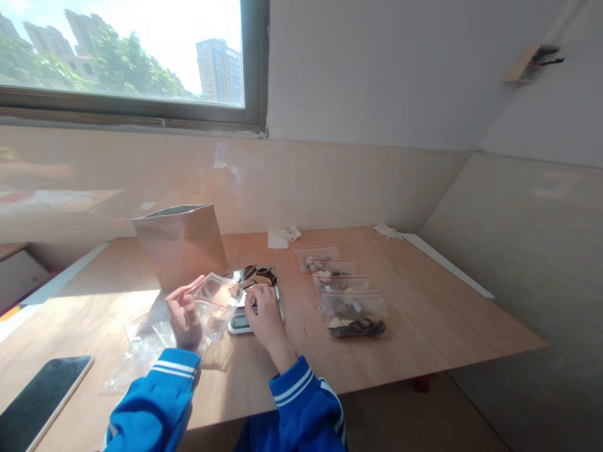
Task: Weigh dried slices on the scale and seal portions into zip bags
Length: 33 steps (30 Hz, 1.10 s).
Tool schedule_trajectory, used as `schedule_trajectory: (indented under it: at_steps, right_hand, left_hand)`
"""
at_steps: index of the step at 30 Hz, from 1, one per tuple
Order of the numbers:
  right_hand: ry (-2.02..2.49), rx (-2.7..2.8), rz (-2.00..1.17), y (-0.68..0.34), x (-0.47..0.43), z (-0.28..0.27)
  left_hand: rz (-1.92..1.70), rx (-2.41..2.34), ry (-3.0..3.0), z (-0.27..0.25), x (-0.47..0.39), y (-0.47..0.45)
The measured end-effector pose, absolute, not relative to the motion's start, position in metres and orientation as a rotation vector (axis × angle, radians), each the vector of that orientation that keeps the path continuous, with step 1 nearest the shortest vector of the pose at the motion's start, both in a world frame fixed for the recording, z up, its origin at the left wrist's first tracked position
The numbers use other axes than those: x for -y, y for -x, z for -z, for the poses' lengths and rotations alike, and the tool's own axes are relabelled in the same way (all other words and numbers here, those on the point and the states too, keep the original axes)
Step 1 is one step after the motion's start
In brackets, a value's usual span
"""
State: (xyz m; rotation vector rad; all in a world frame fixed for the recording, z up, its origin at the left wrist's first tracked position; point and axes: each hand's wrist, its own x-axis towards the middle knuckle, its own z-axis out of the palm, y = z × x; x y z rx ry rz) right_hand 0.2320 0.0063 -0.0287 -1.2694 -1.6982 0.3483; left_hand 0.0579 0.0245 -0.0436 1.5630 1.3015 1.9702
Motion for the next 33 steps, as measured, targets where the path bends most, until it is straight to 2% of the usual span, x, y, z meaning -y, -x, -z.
schedule_trajectory:
  at_steps: [5,9,12,16,19,24,29,33]
  right_hand:
    - [1.473,1.851,-0.124,-0.231,-0.002,0.047]
    - [1.455,1.828,-0.128,-0.235,-0.002,0.044]
    - [1.391,1.653,-0.284,-0.238,-0.003,0.03]
    - [1.241,1.15,-0.681,-0.237,-0.004,-0.003]
    - [1.094,1.089,-0.794,-0.232,-0.002,-0.028]
    - [1.127,1.357,-0.737,-0.221,0.0,-0.033]
    - [1.178,1.362,-0.529,-0.223,-0.018,0.0]
    - [1.239,1.719,-0.341,-0.225,-0.03,0.023]
  left_hand:
    - [-2.018,-1.374,-1.545,0.038,-0.02,-0.06]
    - [-2.036,-1.398,-1.559,0.036,-0.018,-0.061]
    - [-2.021,-1.357,-1.612,0.037,-0.018,-0.06]
    - [-1.993,-1.255,-1.675,0.041,-0.019,-0.06]
    - [-1.984,-1.228,-1.69,0.044,-0.02,-0.06]
    - [-2.014,-1.18,-1.696,0.05,-0.023,-0.058]
    - [-2.201,-1.074,-1.663,0.053,-0.029,-0.058]
    - [-2.347,-1.053,-1.606,0.053,-0.032,-0.058]
